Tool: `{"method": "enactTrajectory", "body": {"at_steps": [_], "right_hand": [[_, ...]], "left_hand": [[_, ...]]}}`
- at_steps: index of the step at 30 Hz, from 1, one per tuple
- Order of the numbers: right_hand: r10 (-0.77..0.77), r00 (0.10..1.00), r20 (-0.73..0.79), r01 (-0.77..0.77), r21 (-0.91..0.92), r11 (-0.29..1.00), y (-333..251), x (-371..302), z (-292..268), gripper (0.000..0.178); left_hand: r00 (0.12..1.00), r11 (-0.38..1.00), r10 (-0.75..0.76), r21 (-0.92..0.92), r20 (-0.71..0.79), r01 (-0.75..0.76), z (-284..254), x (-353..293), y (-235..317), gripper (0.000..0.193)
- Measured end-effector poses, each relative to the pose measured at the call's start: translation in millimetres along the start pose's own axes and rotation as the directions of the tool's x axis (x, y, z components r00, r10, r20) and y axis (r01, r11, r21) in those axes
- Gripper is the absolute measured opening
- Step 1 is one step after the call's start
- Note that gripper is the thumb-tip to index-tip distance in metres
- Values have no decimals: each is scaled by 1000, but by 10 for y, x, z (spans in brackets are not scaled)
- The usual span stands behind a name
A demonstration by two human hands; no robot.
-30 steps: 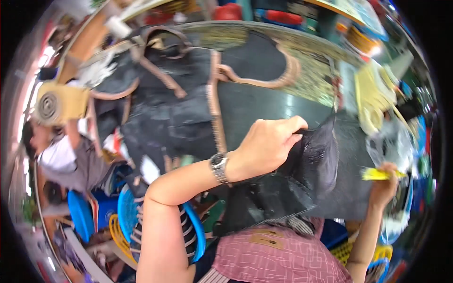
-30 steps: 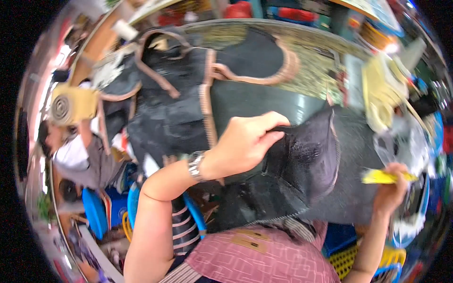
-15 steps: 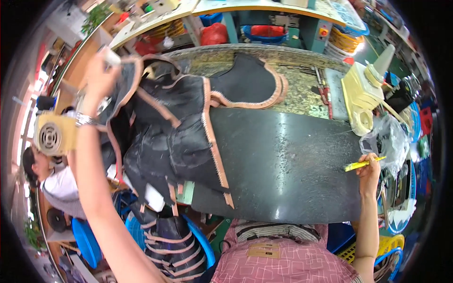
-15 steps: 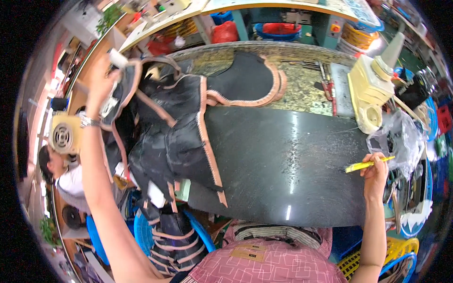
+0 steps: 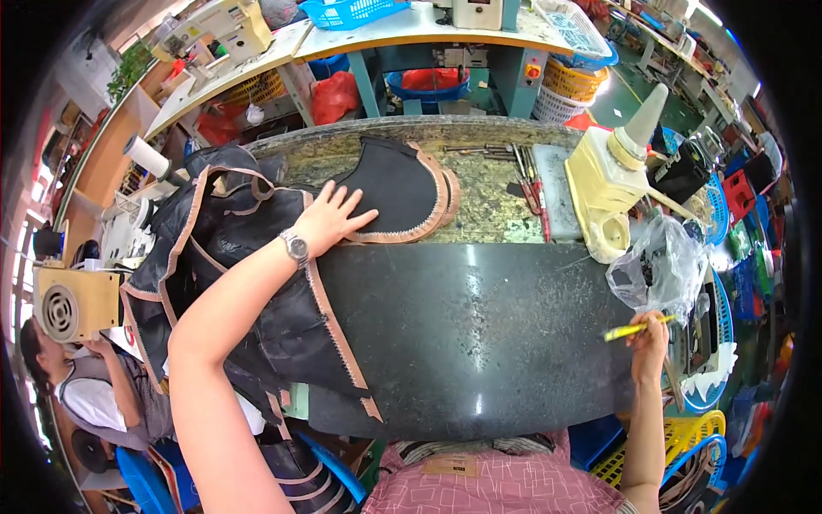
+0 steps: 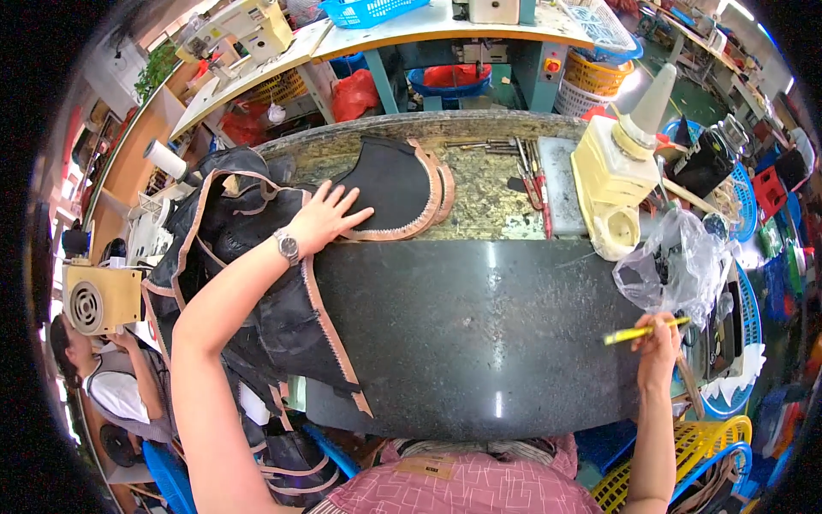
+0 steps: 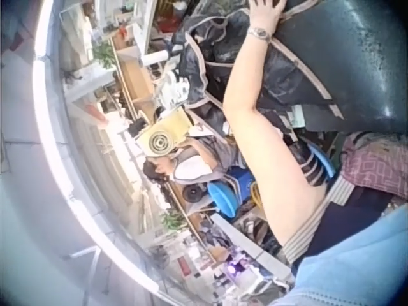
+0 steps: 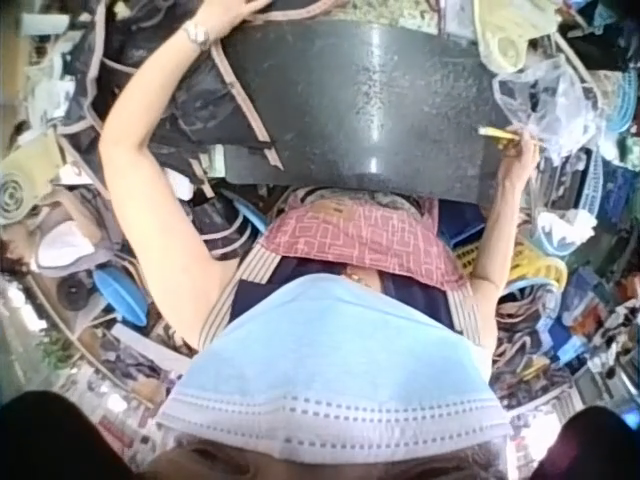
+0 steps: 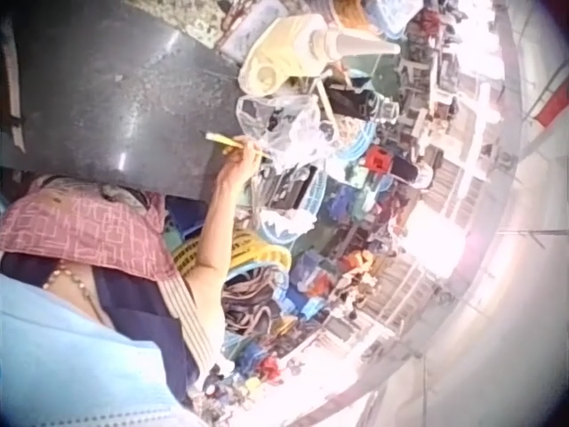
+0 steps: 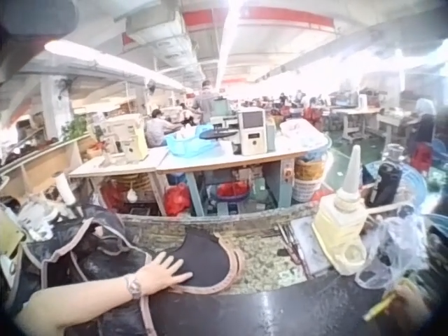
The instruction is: Applying glue to shoe upper components at a factory workstation using an applicator.
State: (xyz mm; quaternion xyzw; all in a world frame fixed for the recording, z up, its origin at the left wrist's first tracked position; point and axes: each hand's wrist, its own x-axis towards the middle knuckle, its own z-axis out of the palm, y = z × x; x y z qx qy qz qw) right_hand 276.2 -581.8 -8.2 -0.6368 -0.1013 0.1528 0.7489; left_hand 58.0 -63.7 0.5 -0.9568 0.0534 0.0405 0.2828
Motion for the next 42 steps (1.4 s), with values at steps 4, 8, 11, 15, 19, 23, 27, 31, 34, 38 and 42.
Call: {"method": "enactTrajectory", "body": {"at_steps": [4,8,11,15,19,23,27,31,34,38,42], "right_hand": [[45,999,19,-46,41,998,-37,208,322,18],[32,996,82,-34,29,999,-55,206,438,15],[15,999,34,-16,15,1000,-59,188,359,15],[-7,1000,-4,7,-15,1000,-90,186,318,16],[-25,999,20,25,0,1000,-126,199,338,17],[-29,1000,1,29,-11,1000,-164,186,179,16],[-136,990,33,138,-62,989,-307,368,66,21],[-228,970,87,243,-422,874,-515,840,128,24],[-339,933,122,349,-547,761,-546,1106,240,23],[-400,891,214,438,-639,632,-174,1452,350,22],[-119,991,-57,79,-468,880,-168,1615,427,21]], "left_hand": [[973,935,-195,-323,-120,148,113,53,-70,29],[606,570,-754,-712,-255,410,-147,168,-312,24],[366,530,-823,-819,-434,220,-540,368,-259,29],[501,885,-459,-426,-734,189,-988,817,52,27],[804,966,-150,-257,-575,-4,-762,1282,697,6],[902,816,-100,-554,-420,-167,-789,1462,1067,28],[923,421,-319,-905,-215,-65,-765,1347,893,17],[568,511,-677,-854,-469,-96,-1048,1005,718,15],[590,869,-221,-432,-777,-243,-1660,619,1034,25],[710,852,235,-210,-664,-479,-1793,252,2127,27],[659,817,218,-235,-719,-527,-1556,292,2891,27]]}}
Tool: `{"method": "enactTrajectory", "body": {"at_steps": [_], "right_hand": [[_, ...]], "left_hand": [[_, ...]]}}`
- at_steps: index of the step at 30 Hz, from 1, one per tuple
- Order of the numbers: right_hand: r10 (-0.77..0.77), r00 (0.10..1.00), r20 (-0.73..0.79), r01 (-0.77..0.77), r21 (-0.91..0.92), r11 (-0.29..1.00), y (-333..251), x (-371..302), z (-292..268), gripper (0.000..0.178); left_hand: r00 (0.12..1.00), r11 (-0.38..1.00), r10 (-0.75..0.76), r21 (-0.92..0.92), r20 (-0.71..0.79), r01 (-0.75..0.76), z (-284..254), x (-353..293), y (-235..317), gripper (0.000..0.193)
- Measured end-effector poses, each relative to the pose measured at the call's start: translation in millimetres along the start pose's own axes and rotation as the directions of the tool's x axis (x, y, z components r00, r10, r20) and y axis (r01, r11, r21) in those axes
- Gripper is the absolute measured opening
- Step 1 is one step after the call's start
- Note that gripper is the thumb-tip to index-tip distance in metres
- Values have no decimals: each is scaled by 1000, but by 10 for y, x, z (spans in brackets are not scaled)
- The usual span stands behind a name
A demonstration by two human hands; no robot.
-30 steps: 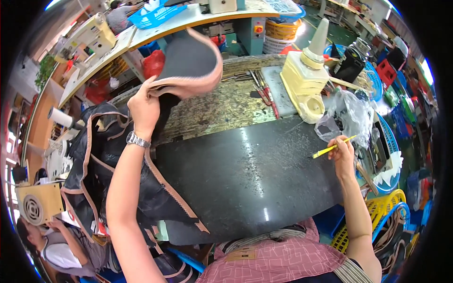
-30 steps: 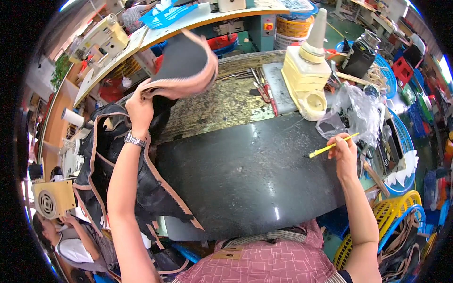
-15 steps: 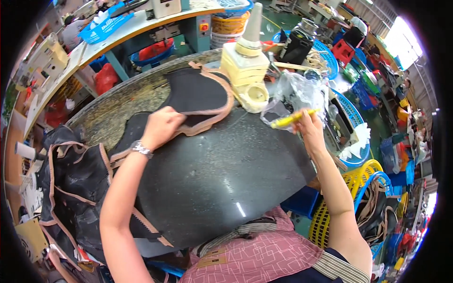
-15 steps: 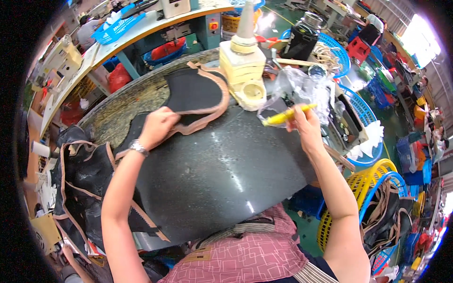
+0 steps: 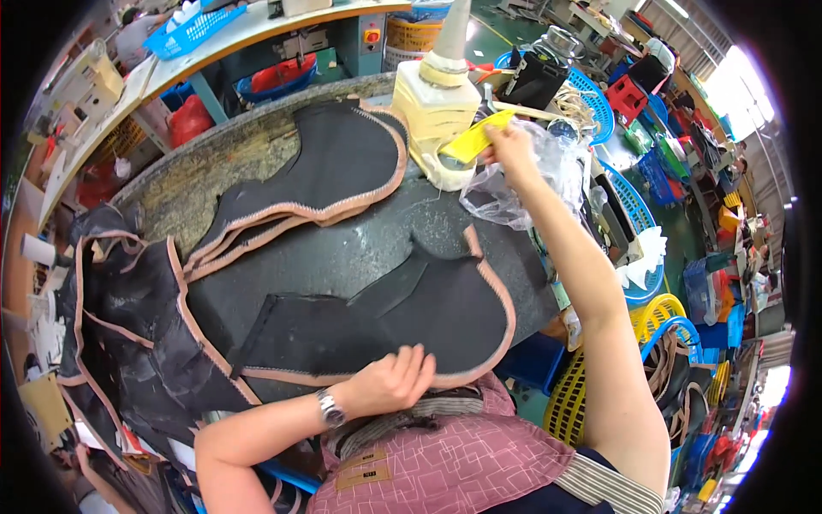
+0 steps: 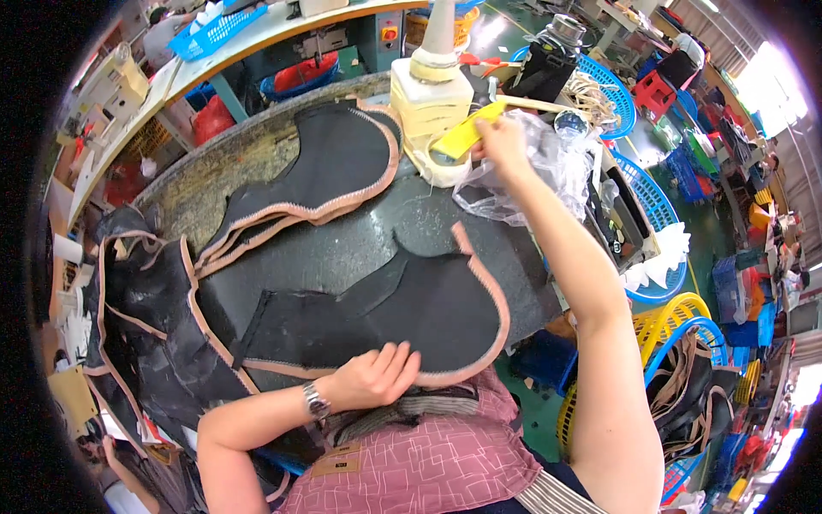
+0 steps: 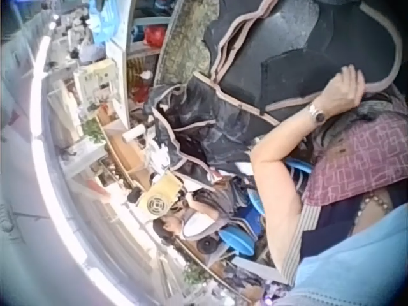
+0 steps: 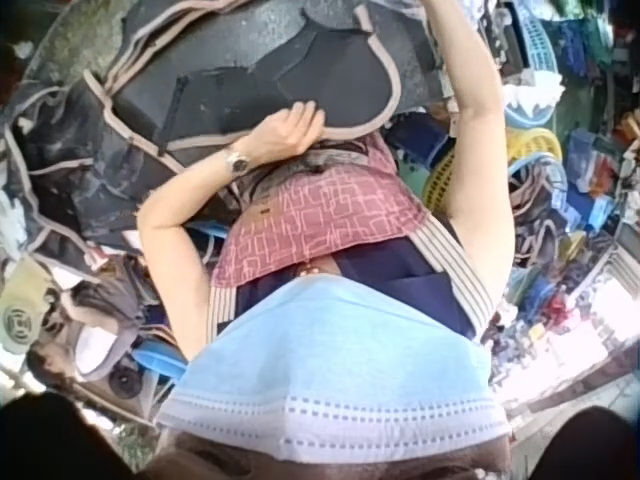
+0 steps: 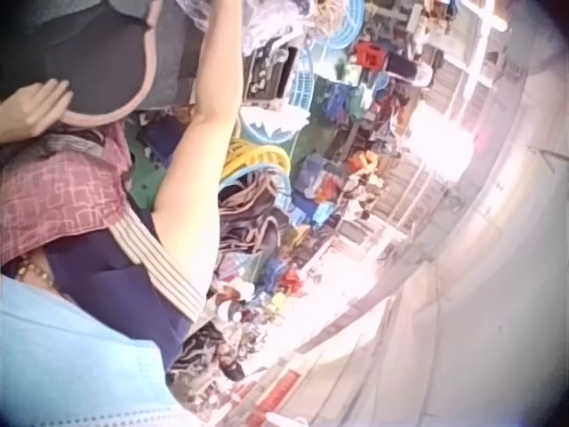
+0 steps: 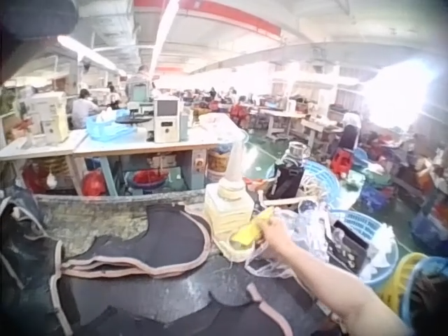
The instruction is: Applying glue to shoe upper components at a factory workstation using an applicator.
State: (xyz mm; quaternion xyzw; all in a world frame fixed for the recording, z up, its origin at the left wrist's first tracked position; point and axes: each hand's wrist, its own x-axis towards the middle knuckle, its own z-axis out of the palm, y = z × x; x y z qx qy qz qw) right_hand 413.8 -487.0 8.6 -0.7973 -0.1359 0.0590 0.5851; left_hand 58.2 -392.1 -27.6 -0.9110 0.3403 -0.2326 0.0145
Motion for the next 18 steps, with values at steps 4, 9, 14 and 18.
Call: {"method": "enactTrajectory", "body": {"at_steps": [4,9,14,18], "right_hand": [[173,982,-81,-171,34,985,199,121,-177,20],[243,896,371,-437,638,634,-48,-145,-205,13],[39,823,566,-319,404,857,-708,-1739,568,18],[-206,790,578,166,122,979,-366,-2218,899,12]], "left_hand": [[984,979,-173,-108,31,175,163,328,49,33],[941,865,-339,-397,-14,306,-349,-62,-402,13],[778,716,-624,-340,80,610,-600,-925,-1041,25],[867,808,-464,-314,182,499,-421,-1083,-1004,30]]}}
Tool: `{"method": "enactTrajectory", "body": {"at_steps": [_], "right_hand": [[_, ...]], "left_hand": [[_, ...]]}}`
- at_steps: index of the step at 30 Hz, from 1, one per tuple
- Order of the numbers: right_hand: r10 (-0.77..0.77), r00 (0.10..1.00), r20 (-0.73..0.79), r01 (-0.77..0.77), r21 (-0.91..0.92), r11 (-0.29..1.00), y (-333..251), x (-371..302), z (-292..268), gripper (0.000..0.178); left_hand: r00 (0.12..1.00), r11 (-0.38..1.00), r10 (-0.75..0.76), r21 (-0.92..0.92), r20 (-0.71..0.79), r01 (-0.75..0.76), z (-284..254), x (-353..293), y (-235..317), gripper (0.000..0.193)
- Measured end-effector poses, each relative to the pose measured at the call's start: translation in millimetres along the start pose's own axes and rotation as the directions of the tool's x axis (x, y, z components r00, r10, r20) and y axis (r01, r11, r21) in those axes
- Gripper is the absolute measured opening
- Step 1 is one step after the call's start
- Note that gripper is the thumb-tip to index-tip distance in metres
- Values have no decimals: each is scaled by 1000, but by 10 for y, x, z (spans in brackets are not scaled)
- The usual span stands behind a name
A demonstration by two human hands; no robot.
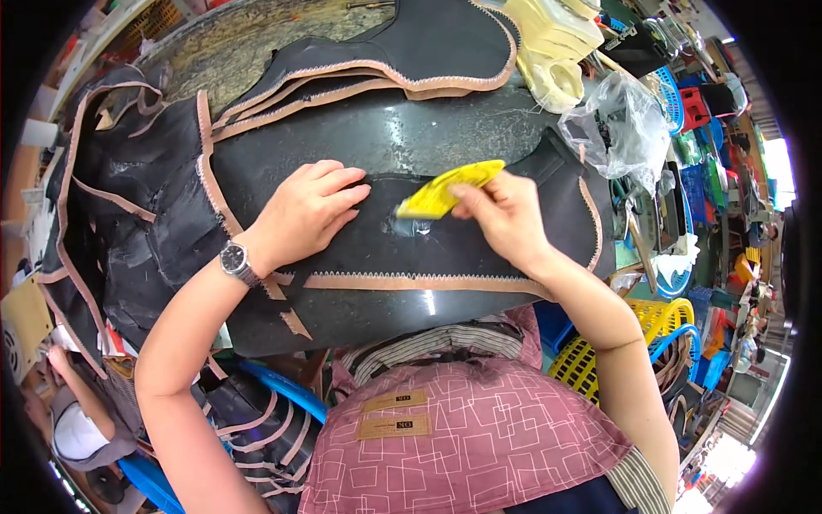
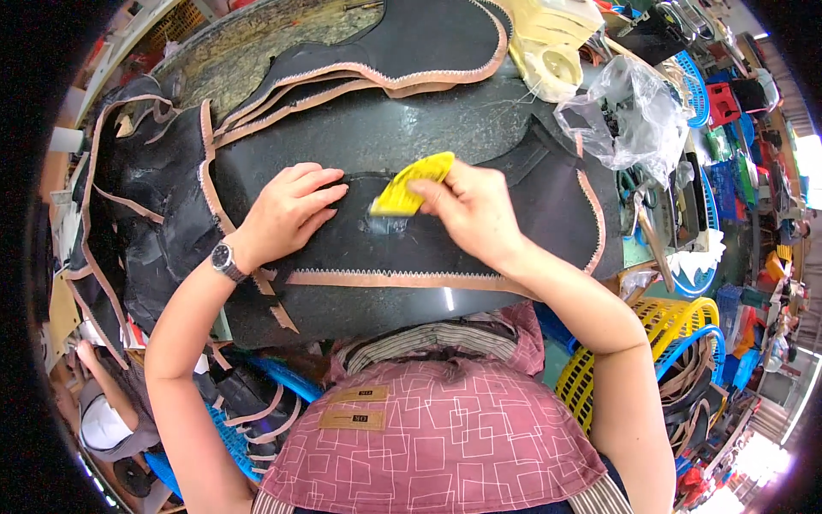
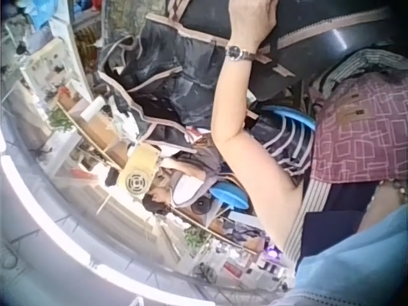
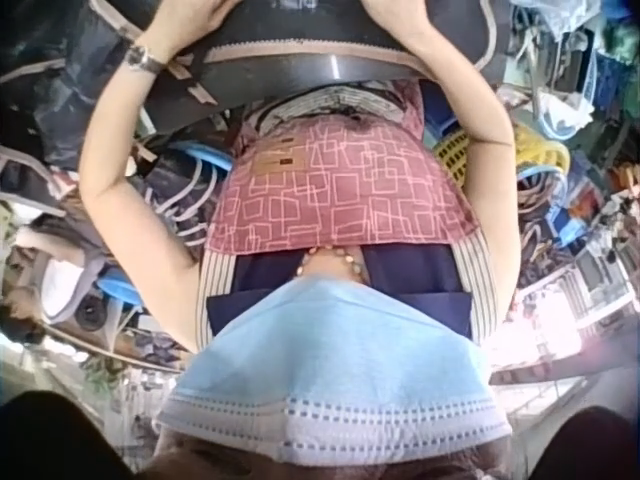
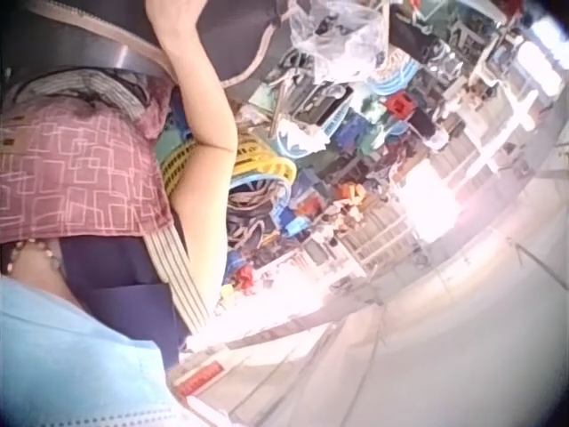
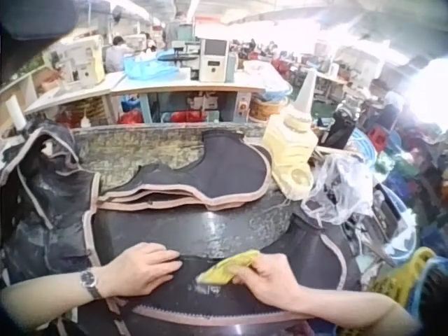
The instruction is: Applying glue to shoe upper components at a factory workstation using an applicator.
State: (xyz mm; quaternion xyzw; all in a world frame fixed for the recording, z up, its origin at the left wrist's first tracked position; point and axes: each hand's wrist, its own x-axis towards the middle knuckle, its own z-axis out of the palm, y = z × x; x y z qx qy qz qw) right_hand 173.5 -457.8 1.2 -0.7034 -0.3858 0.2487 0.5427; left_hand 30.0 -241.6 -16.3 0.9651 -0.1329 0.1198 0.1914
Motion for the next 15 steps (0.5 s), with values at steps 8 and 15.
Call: {"method": "enactTrajectory", "body": {"at_steps": [8,15], "right_hand": [[-340,938,-73,298,-337,893,69,88,89,10],[-117,993,16,118,-189,975,28,-171,157,11]], "left_hand": [[999,996,29,85,-20,-27,56,-132,-45,30],[998,978,62,202,-31,-54,108,-162,-3,30]]}}
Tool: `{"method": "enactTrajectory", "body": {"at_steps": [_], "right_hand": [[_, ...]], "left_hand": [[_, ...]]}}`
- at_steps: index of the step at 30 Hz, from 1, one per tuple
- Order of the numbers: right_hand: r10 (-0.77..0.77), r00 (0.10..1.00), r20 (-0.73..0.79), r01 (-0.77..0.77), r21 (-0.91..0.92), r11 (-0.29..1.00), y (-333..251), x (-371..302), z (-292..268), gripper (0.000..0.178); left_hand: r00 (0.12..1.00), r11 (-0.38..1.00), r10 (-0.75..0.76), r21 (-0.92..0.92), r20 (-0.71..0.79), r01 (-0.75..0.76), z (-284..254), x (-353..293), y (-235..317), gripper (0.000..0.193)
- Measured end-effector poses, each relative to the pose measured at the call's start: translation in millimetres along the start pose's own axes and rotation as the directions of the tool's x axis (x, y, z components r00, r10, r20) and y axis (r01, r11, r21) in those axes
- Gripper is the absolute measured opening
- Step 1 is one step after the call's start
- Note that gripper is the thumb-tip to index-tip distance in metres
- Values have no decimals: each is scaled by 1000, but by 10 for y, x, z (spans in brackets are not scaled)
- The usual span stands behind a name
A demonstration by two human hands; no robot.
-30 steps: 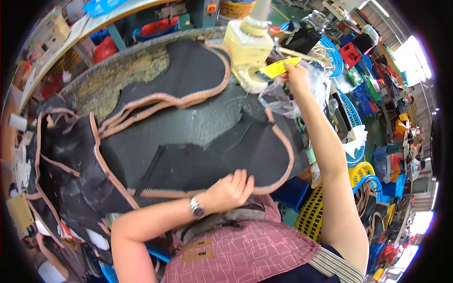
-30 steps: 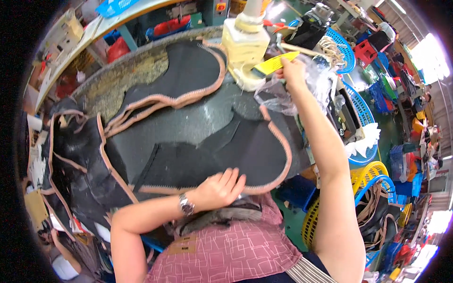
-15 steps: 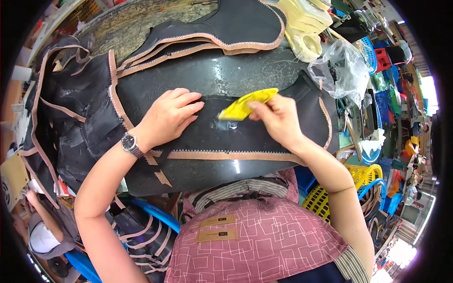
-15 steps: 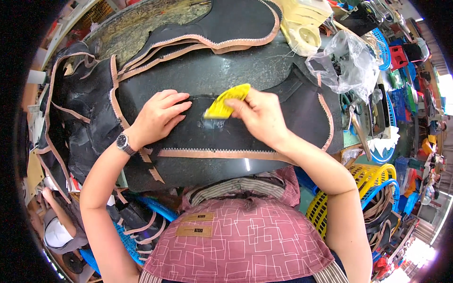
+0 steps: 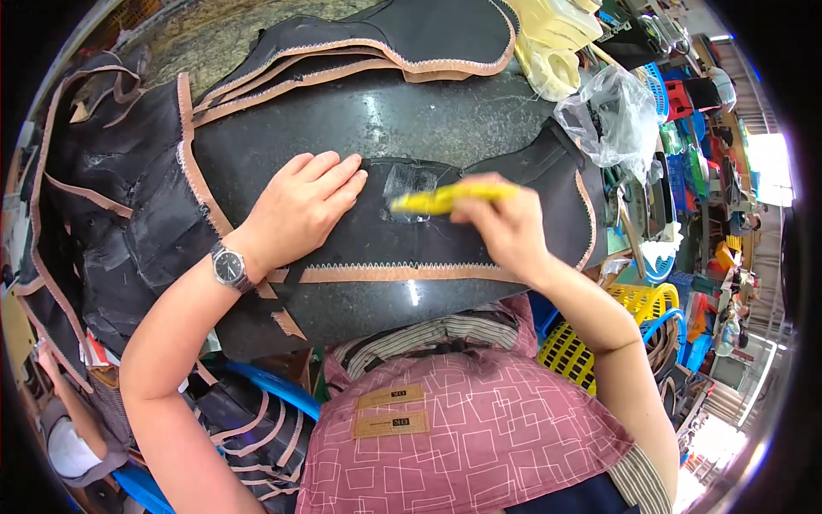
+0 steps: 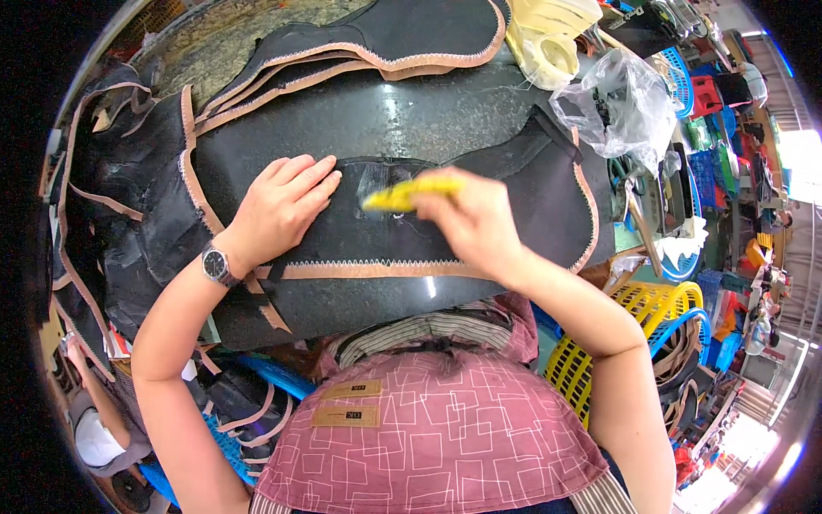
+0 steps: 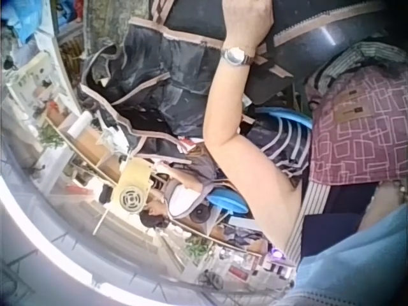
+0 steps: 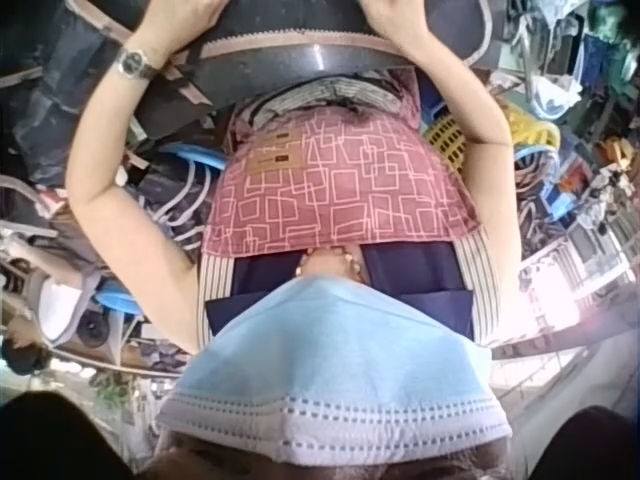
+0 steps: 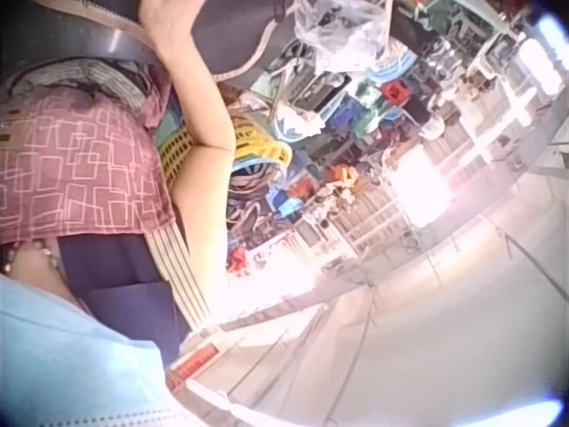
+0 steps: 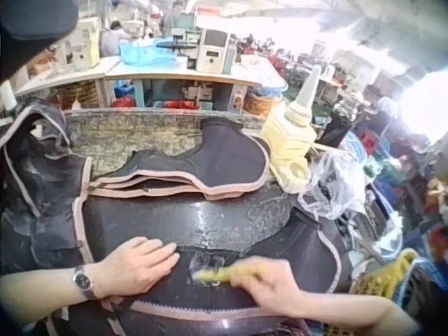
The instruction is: Applying glue to shoe upper components at a factory workstation using an applicator.
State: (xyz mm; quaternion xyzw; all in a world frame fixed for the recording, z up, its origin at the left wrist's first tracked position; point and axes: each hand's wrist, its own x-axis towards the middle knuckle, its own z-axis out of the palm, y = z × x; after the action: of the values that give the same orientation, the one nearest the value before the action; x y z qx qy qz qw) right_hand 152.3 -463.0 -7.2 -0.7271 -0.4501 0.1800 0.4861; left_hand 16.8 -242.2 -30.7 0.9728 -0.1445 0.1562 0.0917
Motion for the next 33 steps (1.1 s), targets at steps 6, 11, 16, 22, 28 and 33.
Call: {"method": "enactTrajectory", "body": {"at_steps": [6,11,16,22,28,33], "right_hand": [[306,908,287,-365,181,913,-185,-226,-209,13],[468,871,148,-491,278,825,118,-18,-352,17],[473,859,195,-436,764,476,88,-209,-874,21],[325,931,-165,-159,619,769,183,-47,-1264,16],[-132,982,-138,93,-257,962,149,-129,-855,12],[35,975,-222,-75,-175,982,369,-212,-766,11]], "left_hand": [[1000,997,1,83,10,-2,14,8,8,30],[1000,993,13,121,18,-15,-19,24,49,31],[990,992,-85,107,112,73,-260,-252,214,30],[944,772,-329,-573,15,277,-211,839,-28,43],[939,695,49,-687,339,212,565,2031,-94,33],[958,644,80,-749,274,160,762,2096,-135,22]]}}
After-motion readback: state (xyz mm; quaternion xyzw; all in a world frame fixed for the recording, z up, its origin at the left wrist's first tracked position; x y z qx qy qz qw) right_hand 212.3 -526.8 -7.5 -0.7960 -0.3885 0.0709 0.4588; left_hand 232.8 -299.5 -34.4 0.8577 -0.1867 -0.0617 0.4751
